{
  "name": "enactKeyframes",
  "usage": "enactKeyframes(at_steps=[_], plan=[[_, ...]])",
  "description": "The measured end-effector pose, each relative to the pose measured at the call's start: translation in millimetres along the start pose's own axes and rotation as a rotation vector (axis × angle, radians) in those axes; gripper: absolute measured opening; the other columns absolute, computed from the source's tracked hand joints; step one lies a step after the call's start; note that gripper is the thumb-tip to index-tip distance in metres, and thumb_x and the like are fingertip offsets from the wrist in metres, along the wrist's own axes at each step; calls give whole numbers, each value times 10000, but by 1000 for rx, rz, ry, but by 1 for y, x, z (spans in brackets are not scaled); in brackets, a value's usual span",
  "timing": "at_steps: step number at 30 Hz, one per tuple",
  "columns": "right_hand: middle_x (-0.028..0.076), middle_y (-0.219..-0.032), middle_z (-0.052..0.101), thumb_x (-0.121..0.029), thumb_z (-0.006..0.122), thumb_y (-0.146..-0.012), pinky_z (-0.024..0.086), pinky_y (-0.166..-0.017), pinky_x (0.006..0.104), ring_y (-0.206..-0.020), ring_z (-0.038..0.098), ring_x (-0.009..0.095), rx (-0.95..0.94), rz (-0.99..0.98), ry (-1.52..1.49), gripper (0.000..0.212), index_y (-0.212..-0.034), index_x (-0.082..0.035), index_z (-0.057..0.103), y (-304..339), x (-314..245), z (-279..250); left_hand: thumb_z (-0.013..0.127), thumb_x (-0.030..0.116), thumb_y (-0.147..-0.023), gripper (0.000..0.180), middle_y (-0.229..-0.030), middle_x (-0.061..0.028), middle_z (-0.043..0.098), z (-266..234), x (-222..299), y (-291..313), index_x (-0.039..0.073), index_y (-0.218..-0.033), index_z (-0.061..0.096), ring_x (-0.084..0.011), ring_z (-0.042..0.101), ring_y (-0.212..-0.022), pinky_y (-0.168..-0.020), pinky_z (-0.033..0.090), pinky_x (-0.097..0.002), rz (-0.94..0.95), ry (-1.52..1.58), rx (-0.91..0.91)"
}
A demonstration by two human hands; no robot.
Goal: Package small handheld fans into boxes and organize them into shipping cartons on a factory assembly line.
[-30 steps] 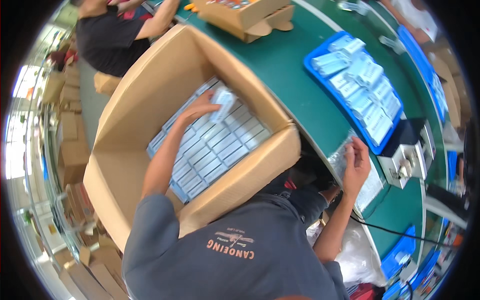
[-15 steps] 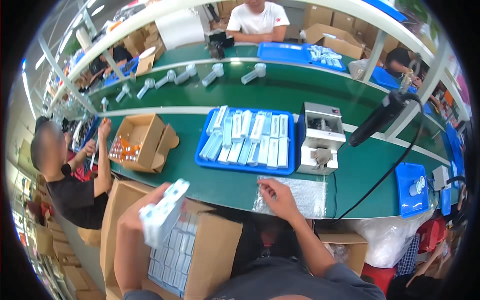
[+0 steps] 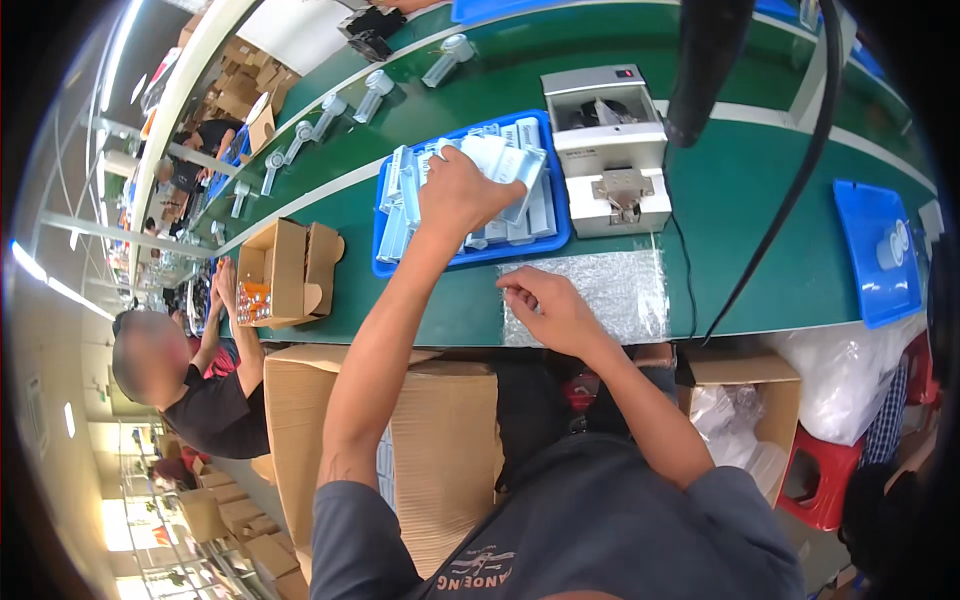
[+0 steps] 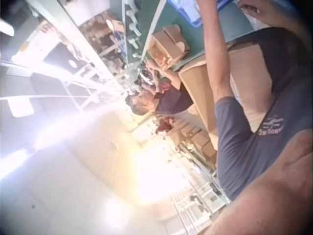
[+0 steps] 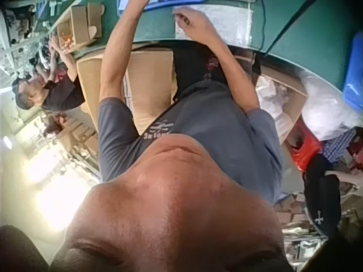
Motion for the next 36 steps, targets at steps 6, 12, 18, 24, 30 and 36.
enactKeyframes(at_steps=[6,12,18,24,30,36], plan=[[150,-892,659,-42,646,-916,526,-694,388,-734,646,291,-20,-27,-5,154,-1048,31,676,4,-3,-5,855,539,-640,1096,-1210,-328,579,25,7,-8,-203,-1313,410,-409,661,-1062,-878,569,-417,-8,-161,140],[126,-914,673,-34,644,-935,532,-679,337,-714,643,222,-23,-34,32,165,-1088,14,681,7,-5,-2,830,708,-622,1243,-1170,-300,620,31,-8,-4,-204,-1356,410,-355,679,-1033,-803,583,-426,60,-325,332],[107,-908,669,-13,635,-946,530,-694,304,-747,636,164,-66,-56,60,167,-1106,11,678,16,-2,4,754,715,-739,1189,-1371,-317,524,-18,-20,41,-127,-1474,349,-428,578,-1224,-1036,454,-539,120,-200,311],[144,-970,698,-66,608,-970,550,-788,352,-871,698,243,11,7,330,170,-1103,6,687,34,-18,1,712,546,-904,602,-837,-110,654,-127,-135,136,22,-1190,634,-238,660,-799,-717,520,-370,163,425,-44],[84,-865,617,5,604,-945,431,-586,294,-659,547,180,111,-158,654,127,-1037,19,689,43,-30,9,702,410,-965,401,-790,-24,696,-119,-304,261,13,-932,735,-99,650,-751,-687,525,-247,-176,764,-484],[49,-815,545,35,589,-917,313,-531,302,-582,362,133,29,-121,727,164,-1047,24,689,36,-12,21,723,388,-909,526,-1124,-221,675,116,-432,312,-25,-1221,634,-359,671,-1045,-841,579,-443,-523,188,-259]])
Point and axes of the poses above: each hand's wrist, its own y-axis away from the middle knuckle, its own z-axis out of the palm, x = y × z, the point moved 4 cm from there along -y, towards the middle knuckle
